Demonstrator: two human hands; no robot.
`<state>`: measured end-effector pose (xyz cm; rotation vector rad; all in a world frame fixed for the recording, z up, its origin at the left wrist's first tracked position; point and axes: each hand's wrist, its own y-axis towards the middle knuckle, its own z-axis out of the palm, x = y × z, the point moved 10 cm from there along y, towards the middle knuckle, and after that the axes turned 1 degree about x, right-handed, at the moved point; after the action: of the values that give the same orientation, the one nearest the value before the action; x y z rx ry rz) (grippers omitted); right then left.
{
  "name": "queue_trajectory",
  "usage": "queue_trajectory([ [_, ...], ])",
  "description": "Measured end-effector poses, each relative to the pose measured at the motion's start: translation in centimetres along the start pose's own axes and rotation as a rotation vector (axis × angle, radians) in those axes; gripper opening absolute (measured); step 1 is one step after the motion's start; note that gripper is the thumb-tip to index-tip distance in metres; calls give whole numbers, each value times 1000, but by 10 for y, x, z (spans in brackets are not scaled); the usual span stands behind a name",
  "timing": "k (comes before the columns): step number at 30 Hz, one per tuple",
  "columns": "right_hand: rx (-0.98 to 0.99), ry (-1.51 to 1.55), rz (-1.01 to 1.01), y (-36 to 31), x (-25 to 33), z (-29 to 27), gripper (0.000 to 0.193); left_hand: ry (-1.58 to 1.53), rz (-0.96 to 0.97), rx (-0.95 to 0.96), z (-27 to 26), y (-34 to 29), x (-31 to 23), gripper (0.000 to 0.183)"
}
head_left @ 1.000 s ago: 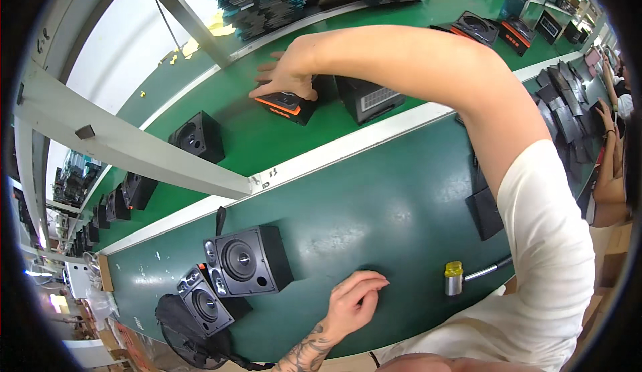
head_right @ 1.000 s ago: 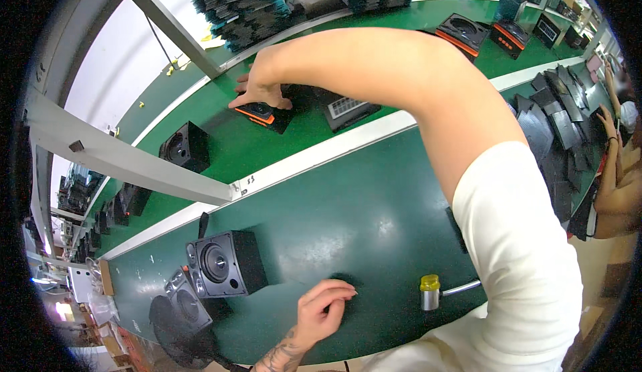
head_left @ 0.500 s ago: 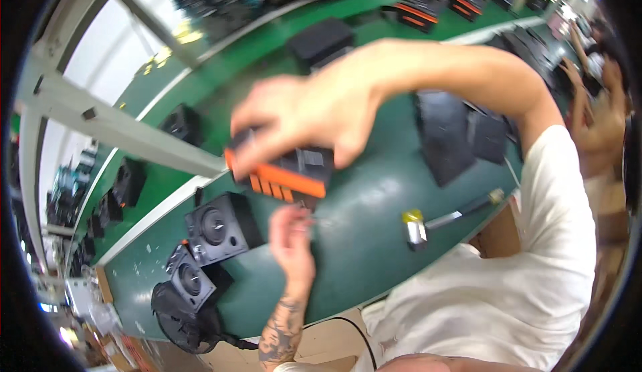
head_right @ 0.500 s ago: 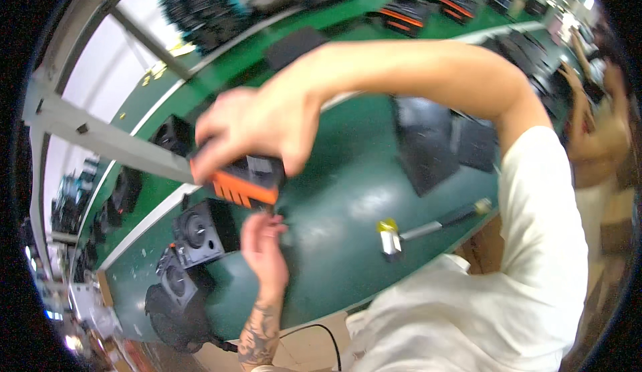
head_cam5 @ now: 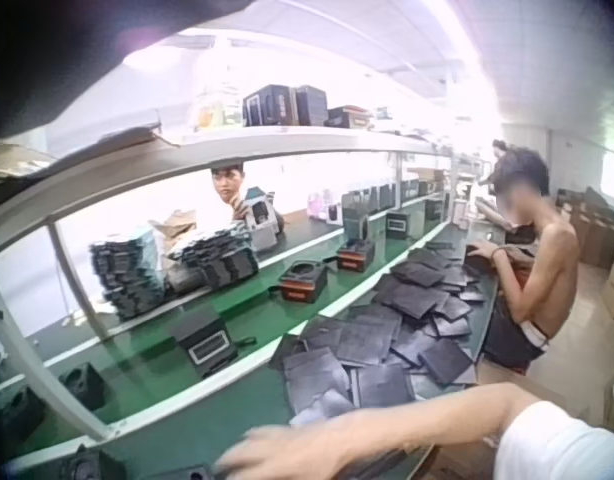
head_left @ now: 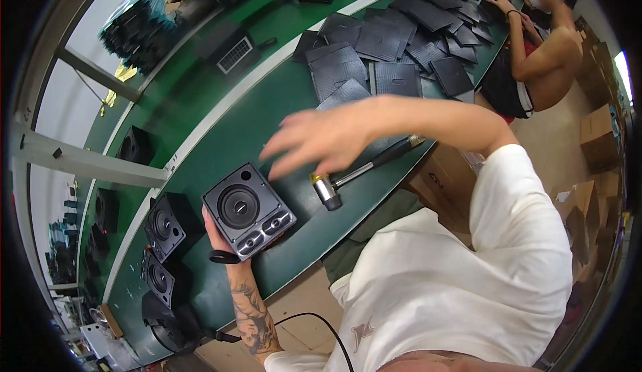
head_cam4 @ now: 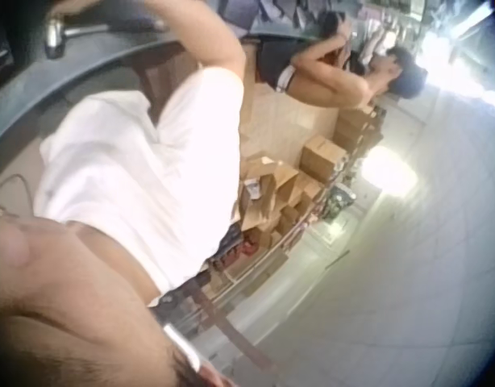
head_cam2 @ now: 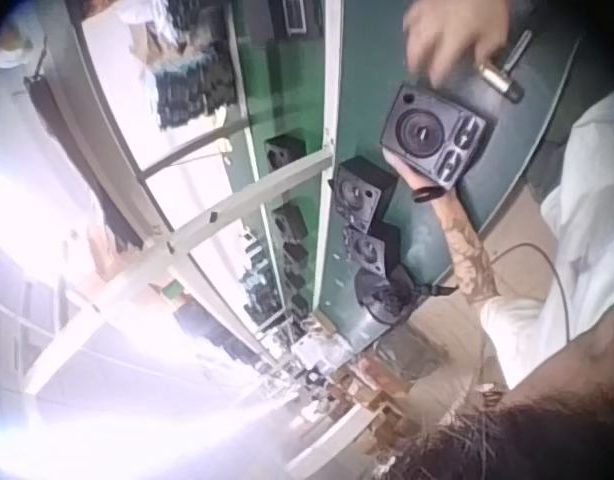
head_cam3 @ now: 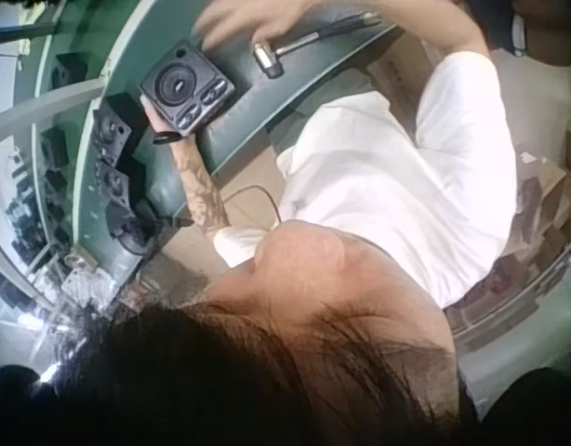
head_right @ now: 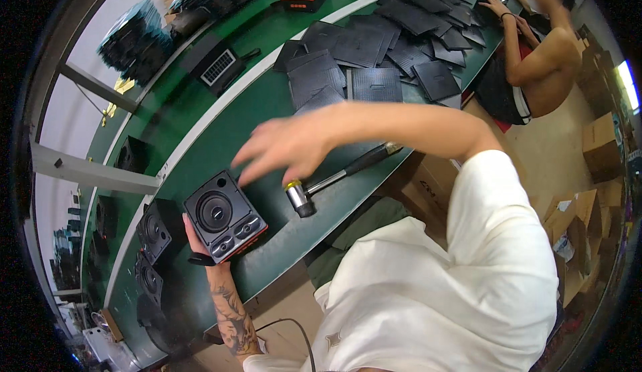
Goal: The person attaches textured black mesh panels to the front of small speaker units using a rubber mallet. They repeatedly pick up a speaker, place a mesh panel over the speaker opening, and tap the edges of the panel with the mallet to secure it in place. The person handles multiple speaker units and mesh panels throughout the clip.
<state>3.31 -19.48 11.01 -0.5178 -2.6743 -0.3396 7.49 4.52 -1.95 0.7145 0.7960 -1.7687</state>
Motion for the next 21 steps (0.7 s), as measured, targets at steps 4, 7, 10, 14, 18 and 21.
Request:
queue_trajectory([
  [4, 14, -262, 460, -108, -64, -17, 96, 50, 92, 11, -10, 8, 12, 55],
  [7, 43, -292, 517, -142, -83, 3, 103, 381, 222, 47, 1, 9, 5, 54],
  [10, 47, -194, 568, -139, -83, -2, 104, 490, 236, 53, 19, -3, -6, 47],
  [14, -113, -25, 655, -138, -82, -19, 92, 536, 281, -55, 21, -11, -15, 40],
  [18, -57, 93, 674, -135, -79, -9, 82, 581, 281, -72, 24, -12, -16, 37],
  [21, -141, 68, 699, -137, -87, -15, 80, 562, 261, -53, 19, -9, -11, 35],
])
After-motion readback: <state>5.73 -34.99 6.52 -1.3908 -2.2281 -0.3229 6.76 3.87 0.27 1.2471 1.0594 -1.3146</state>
